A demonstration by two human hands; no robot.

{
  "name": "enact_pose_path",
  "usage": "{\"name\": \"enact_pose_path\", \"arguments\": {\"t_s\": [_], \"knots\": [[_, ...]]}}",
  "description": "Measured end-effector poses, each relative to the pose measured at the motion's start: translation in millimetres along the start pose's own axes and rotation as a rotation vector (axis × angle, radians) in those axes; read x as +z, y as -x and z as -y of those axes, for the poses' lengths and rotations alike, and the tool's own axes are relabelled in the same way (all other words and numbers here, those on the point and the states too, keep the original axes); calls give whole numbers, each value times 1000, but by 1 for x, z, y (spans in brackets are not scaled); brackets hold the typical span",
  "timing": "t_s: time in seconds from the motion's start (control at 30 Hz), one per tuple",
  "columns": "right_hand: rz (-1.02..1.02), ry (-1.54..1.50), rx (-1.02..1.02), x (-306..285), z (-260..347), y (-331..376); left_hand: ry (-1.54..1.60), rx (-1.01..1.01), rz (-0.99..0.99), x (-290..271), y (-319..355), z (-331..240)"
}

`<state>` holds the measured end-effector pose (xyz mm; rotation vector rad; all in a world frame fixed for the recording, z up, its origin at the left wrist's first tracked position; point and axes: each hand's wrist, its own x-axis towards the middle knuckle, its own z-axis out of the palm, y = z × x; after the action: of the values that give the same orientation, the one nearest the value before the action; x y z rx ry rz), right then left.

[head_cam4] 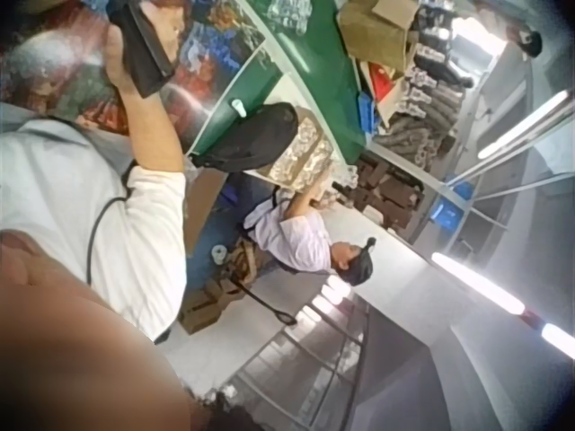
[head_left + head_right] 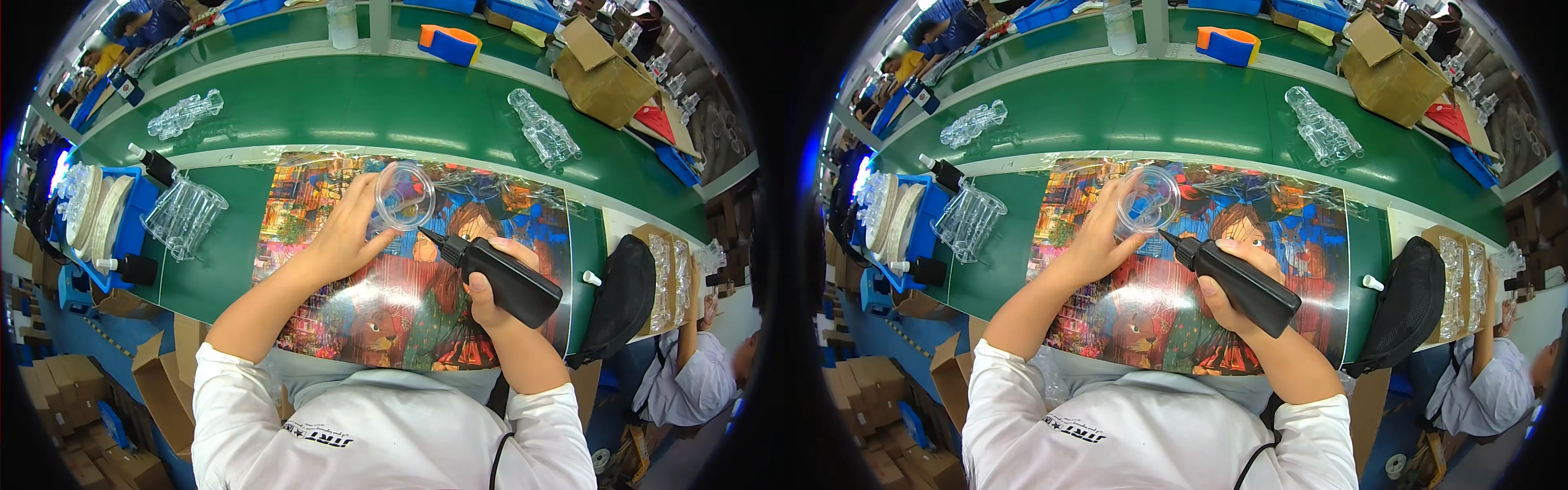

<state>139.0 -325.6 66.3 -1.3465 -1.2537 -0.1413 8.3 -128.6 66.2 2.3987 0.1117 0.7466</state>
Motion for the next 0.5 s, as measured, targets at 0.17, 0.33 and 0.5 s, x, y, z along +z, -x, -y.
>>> {"name": "enact_pose_path", "arguments": {"t_s": [0.17,0.33,0.5], "knots": [[-12,11,4,2,0,0,-35,-20,-33,1,2,4],[-52,-67,-60,3,-2,-3,-35,-51,-61,0,1,3],[-67,-93,-93,3,-3,-4,7,-62,-96,1,2,4]]}}
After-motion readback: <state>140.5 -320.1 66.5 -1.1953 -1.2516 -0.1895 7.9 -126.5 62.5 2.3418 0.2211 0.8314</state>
